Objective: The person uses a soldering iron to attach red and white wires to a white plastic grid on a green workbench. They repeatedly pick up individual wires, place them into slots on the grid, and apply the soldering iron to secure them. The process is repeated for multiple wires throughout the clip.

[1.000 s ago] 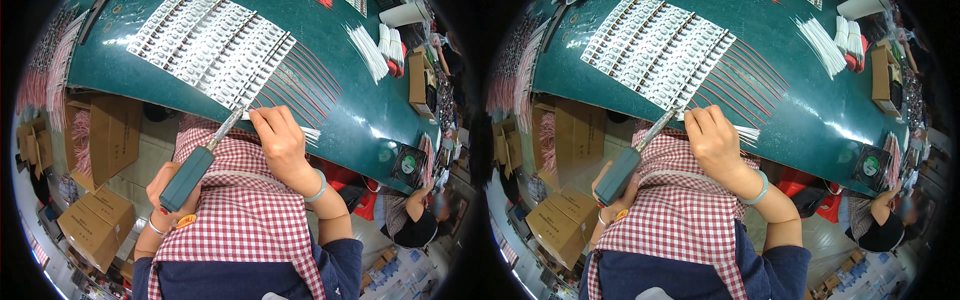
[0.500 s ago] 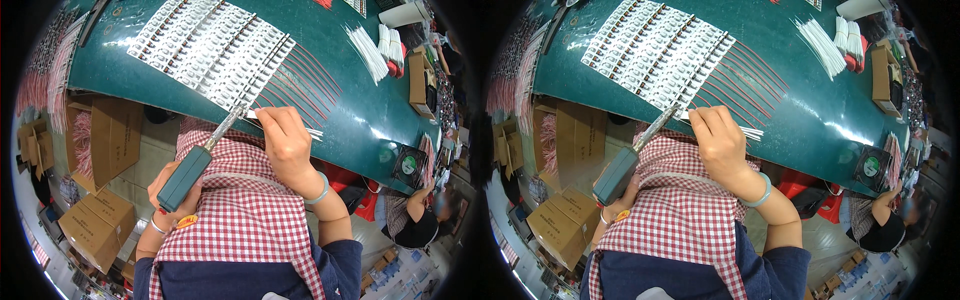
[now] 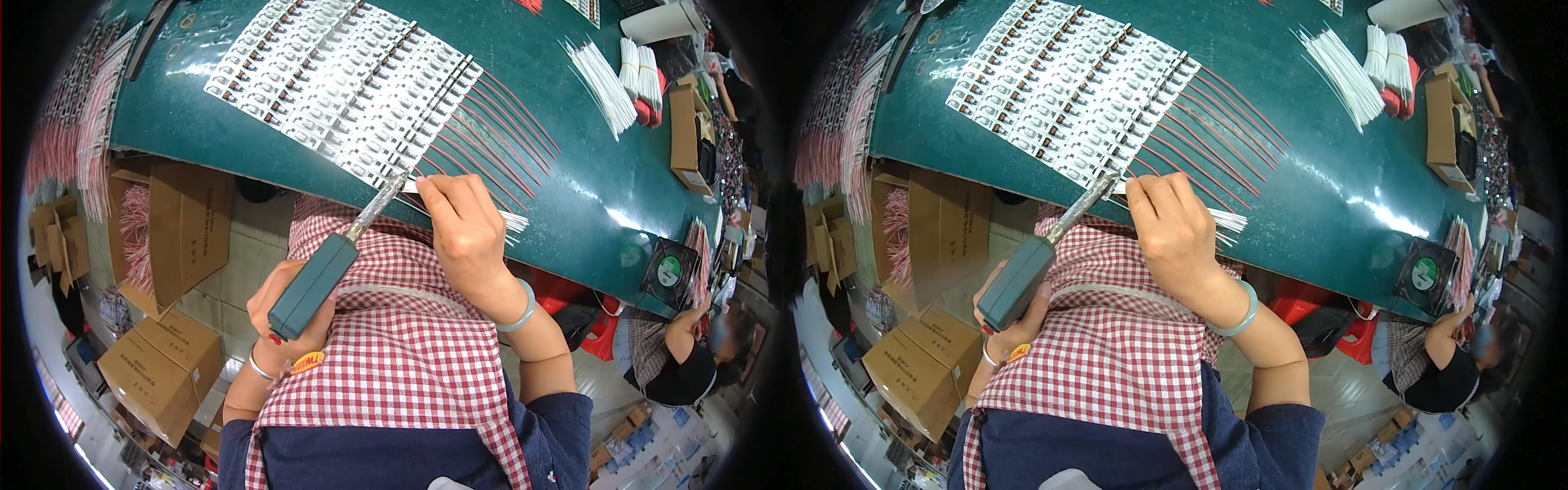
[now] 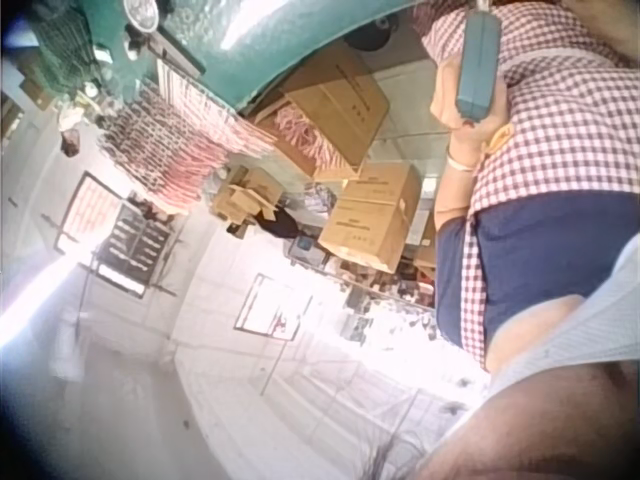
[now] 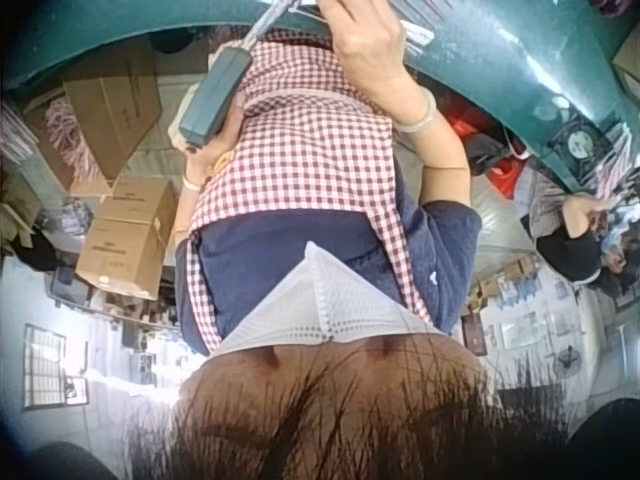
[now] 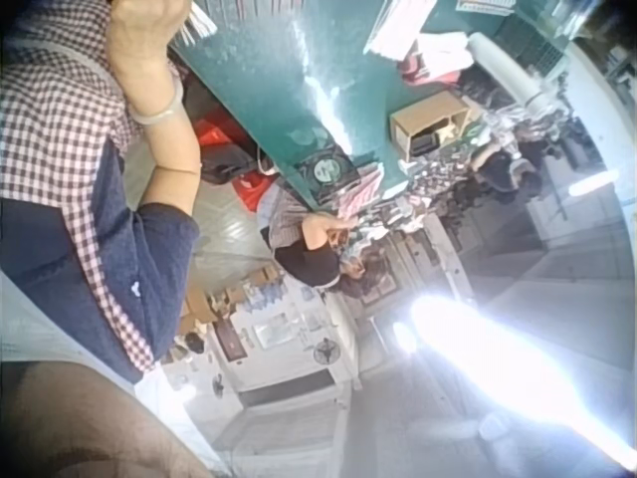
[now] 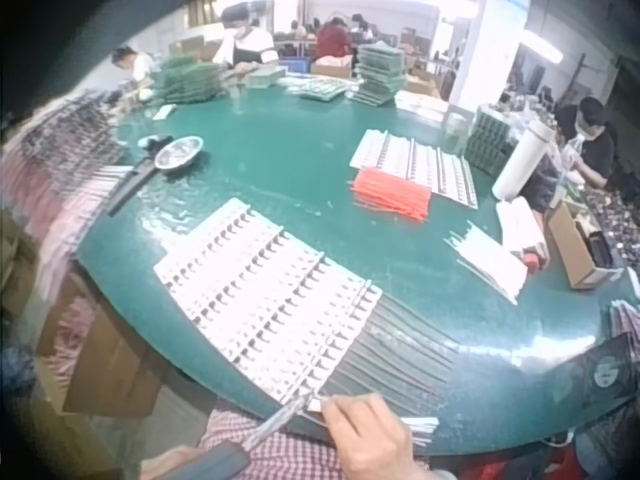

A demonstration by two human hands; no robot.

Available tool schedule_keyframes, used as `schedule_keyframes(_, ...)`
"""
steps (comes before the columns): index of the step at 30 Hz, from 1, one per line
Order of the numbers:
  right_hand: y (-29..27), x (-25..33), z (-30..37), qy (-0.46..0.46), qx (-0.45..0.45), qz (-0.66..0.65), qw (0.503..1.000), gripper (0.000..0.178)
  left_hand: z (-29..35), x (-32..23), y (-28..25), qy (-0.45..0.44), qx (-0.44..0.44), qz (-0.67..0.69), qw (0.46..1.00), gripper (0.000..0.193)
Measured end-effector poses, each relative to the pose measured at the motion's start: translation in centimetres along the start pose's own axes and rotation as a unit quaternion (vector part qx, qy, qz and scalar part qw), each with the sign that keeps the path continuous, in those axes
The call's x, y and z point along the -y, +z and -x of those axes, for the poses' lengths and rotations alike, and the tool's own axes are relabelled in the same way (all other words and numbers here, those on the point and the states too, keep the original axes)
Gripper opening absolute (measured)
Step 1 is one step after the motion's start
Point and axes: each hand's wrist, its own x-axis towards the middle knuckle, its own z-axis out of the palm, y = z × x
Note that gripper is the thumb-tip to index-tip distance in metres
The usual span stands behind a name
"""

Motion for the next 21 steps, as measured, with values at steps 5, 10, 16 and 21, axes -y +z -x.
schedule_keyframes(5, -0.12, 0.05, -0.07, -0.002, 0.005, 0.004, 1.0, 0.033, 0.22, 0.2, 0.13, 0.003, 0.003, 0.002, 1.0, 0.023)
schedule_keyframes(10, 0.04, -0.07, 0.02, -0.006, 0.003, 0.008, 1.0, 0.034, 0.24, -0.15, -0.03, -0.023, 0.006, -0.017, 1.0, 0.019)
schedule_keyframes(16, -0.04, 0.1, -0.14, 0.002, 0.007, 0.002, 1.0, 0.034, 0.33, -0.2, 0.15, -0.021, -0.035, -0.026, 0.999, 0.02)
schedule_keyframes(21, -0.08, -0.01, -0.05, 0.003, 0.007, 0.0, 1.0, 0.034, 0.07, -0.55, 0.15, -0.034, -0.026, -0.022, 0.999, 0.022)
